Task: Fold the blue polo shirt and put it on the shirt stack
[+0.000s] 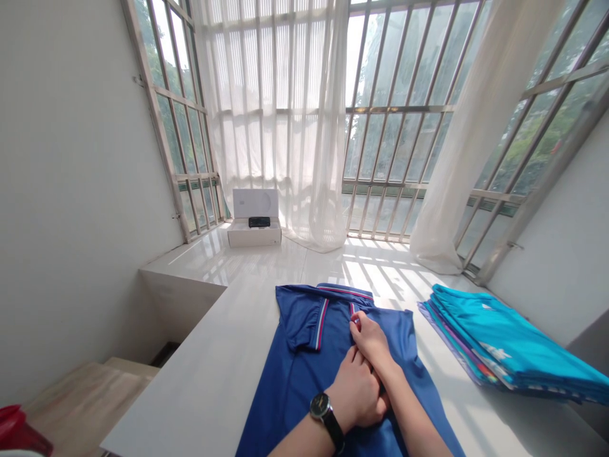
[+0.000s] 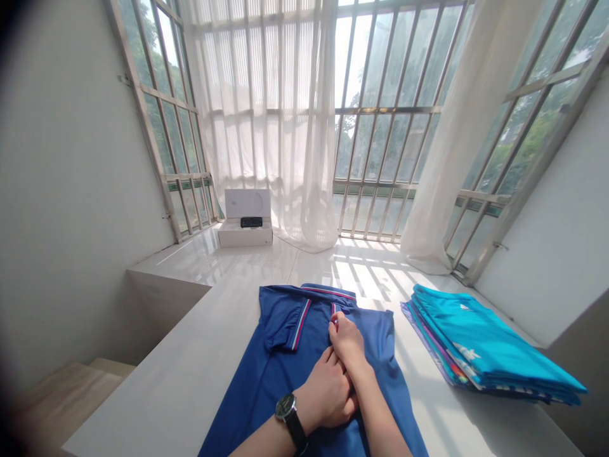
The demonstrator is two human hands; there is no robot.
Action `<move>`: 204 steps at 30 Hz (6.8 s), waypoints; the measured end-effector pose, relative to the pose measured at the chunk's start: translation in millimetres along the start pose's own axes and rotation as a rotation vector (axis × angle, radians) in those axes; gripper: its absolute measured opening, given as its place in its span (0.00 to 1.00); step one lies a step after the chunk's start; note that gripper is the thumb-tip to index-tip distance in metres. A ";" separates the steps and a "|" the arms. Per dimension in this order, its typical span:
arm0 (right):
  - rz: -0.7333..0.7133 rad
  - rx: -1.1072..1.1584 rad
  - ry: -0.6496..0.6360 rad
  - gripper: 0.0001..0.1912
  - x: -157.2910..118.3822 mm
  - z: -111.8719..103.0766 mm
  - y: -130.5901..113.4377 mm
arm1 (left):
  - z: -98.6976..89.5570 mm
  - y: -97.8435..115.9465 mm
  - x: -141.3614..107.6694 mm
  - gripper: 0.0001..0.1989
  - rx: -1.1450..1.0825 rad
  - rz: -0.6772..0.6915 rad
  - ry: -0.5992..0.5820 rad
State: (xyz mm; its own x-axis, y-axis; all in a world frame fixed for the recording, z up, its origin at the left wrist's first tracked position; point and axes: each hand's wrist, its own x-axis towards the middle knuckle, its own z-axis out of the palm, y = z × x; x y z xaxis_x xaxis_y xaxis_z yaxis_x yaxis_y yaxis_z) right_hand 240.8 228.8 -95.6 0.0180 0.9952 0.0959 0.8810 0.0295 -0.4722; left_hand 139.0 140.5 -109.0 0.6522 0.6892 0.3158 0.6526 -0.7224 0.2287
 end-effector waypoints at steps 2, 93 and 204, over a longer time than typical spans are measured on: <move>0.002 -0.002 -0.001 0.09 -0.1 0.0 -0.1 | 0.5 0.2 -0.2 0.33 -0.001 0.001 0.002; -0.195 -0.255 0.242 0.16 104.1 -87.0 154.9 | -34.3 -15.9 1.2 0.28 -0.139 -0.176 -0.111; -0.141 -0.410 -0.093 0.34 8.9 4.6 46.7 | -38.6 -143.9 -5.1 0.36 0.118 -0.366 -0.080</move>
State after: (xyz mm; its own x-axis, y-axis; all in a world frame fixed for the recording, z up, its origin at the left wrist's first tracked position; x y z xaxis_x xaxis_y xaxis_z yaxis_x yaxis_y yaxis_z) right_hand 279.9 239.5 -120.9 -0.1421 0.9887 0.0468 0.9868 0.1452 -0.0713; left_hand 26.8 238.8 -108.0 0.3931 0.9057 0.1588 0.8845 -0.4196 0.2039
